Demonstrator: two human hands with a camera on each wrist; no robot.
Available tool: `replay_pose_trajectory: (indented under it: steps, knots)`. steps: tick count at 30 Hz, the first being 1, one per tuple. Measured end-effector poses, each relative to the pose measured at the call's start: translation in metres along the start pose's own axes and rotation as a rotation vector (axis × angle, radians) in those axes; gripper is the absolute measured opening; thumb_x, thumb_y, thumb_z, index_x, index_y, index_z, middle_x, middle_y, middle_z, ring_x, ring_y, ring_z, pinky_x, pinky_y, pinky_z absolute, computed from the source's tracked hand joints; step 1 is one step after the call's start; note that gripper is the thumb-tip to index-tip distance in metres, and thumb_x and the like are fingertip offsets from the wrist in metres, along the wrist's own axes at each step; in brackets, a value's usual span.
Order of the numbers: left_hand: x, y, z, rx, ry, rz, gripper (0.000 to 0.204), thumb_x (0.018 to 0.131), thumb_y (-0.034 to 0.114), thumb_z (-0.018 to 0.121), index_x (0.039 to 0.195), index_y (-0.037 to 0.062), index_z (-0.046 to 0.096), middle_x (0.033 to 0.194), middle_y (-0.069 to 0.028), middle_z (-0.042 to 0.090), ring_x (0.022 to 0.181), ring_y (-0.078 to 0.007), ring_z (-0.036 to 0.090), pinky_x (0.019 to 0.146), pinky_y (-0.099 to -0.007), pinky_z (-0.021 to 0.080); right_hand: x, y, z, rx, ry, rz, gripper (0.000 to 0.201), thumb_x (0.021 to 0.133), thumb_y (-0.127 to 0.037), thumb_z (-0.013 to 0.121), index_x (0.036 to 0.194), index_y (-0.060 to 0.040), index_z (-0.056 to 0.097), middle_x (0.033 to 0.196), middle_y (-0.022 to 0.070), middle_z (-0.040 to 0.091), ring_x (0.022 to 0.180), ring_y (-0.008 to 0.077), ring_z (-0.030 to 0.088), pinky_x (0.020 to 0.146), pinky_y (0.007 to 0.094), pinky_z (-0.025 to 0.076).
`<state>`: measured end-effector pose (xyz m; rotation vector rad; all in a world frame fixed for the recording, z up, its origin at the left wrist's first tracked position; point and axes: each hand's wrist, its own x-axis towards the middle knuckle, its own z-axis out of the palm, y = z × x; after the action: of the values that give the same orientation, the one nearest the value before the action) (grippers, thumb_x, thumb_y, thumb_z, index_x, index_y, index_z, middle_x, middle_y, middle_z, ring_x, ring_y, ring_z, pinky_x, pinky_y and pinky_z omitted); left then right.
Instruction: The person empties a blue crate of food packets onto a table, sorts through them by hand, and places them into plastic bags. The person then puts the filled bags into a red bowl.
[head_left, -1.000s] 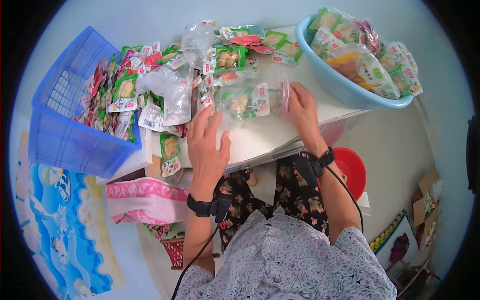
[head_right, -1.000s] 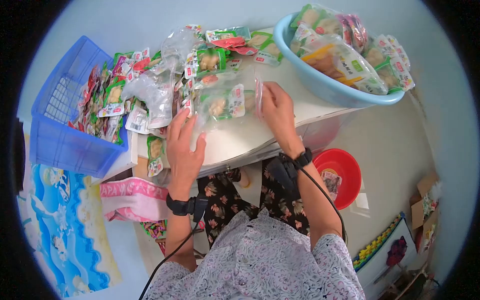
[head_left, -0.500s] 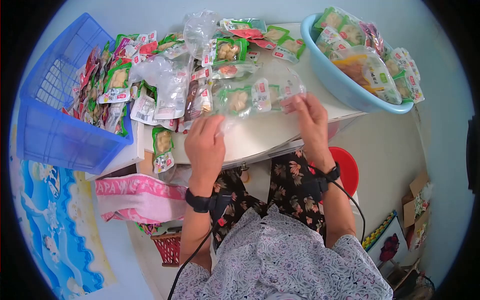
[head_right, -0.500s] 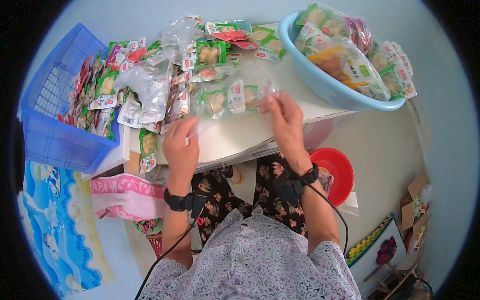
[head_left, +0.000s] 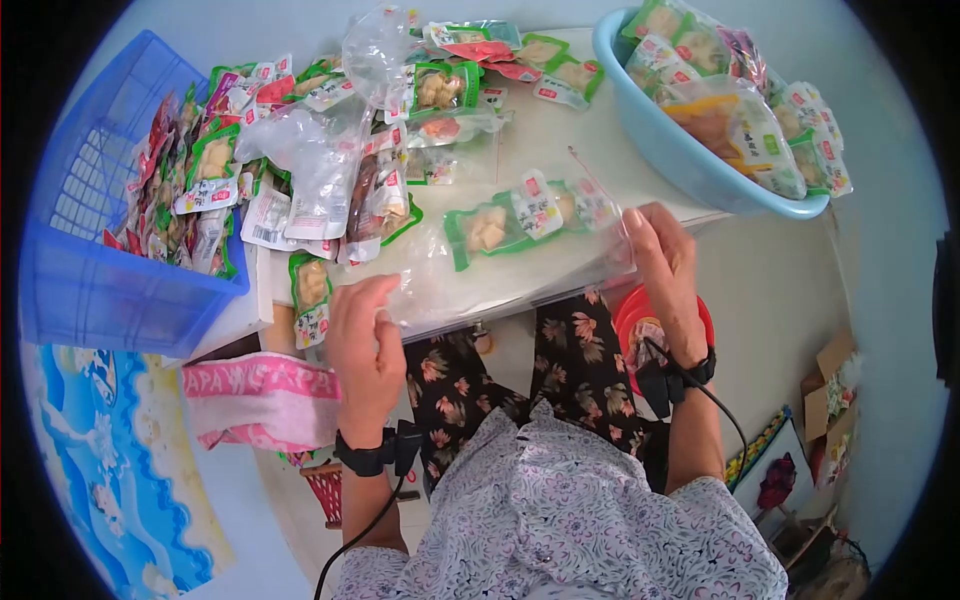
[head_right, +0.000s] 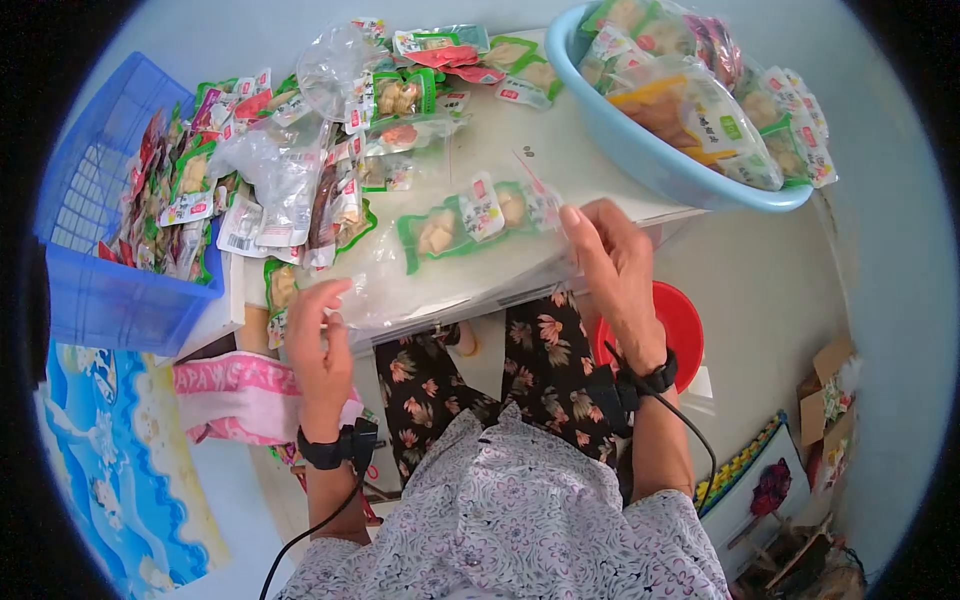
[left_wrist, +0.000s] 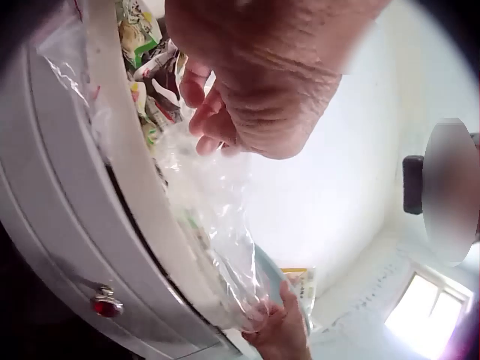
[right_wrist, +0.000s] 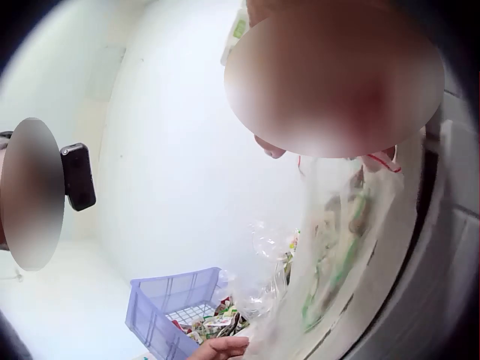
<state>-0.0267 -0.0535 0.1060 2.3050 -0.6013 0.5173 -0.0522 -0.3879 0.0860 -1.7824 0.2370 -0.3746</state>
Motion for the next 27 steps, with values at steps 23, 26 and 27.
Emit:
replay_pose_trajectory:
  steps: [23, 26, 27]
  knots:
    - [0.055, 0.044, 0.079, 0.087, -0.111, 0.205, 0.061, 0.086, 0.028, 0.079, 0.138, 0.0010, 0.060, 0.135, -0.0164, 0.063, 0.123, -0.0358, 0.057, 0.104, -0.0470, 0.046, 0.056, 0.022, 0.022, 0.170, -0.269, -0.123, 0.024, 0.092, 0.008, 0.060, 0.112, 0.0009, 0.071, 0.093, 0.0024, 0.072, 0.085, 0.0077, 0.062, 0.076, 0.0251, 0.050]
    - [0.066, 0.040, 0.086, 0.130, -0.097, 0.191, 0.065, 0.088, 0.036, 0.077, 0.139, 0.0005, 0.059, 0.133, -0.0160, 0.064, 0.118, -0.0345, 0.057, 0.098, -0.0463, 0.046, 0.055, 0.020, 0.023, 0.196, -0.283, -0.140, 0.020, 0.094, 0.007, 0.058, 0.108, 0.0017, 0.071, 0.091, 0.0008, 0.069, 0.084, 0.0076, 0.059, 0.077, 0.0255, 0.049]
    - [0.069, 0.033, 0.092, 0.133, -0.076, 0.189, 0.066, 0.089, 0.039, 0.076, 0.139, 0.0002, 0.058, 0.132, -0.0151, 0.065, 0.115, -0.0332, 0.058, 0.093, -0.0457, 0.046, 0.055, 0.016, 0.021, 0.117, -0.306, -0.128, 0.020, 0.094, 0.007, 0.058, 0.108, 0.0019, 0.071, 0.091, 0.0002, 0.069, 0.085, 0.0075, 0.058, 0.077, 0.0258, 0.049]
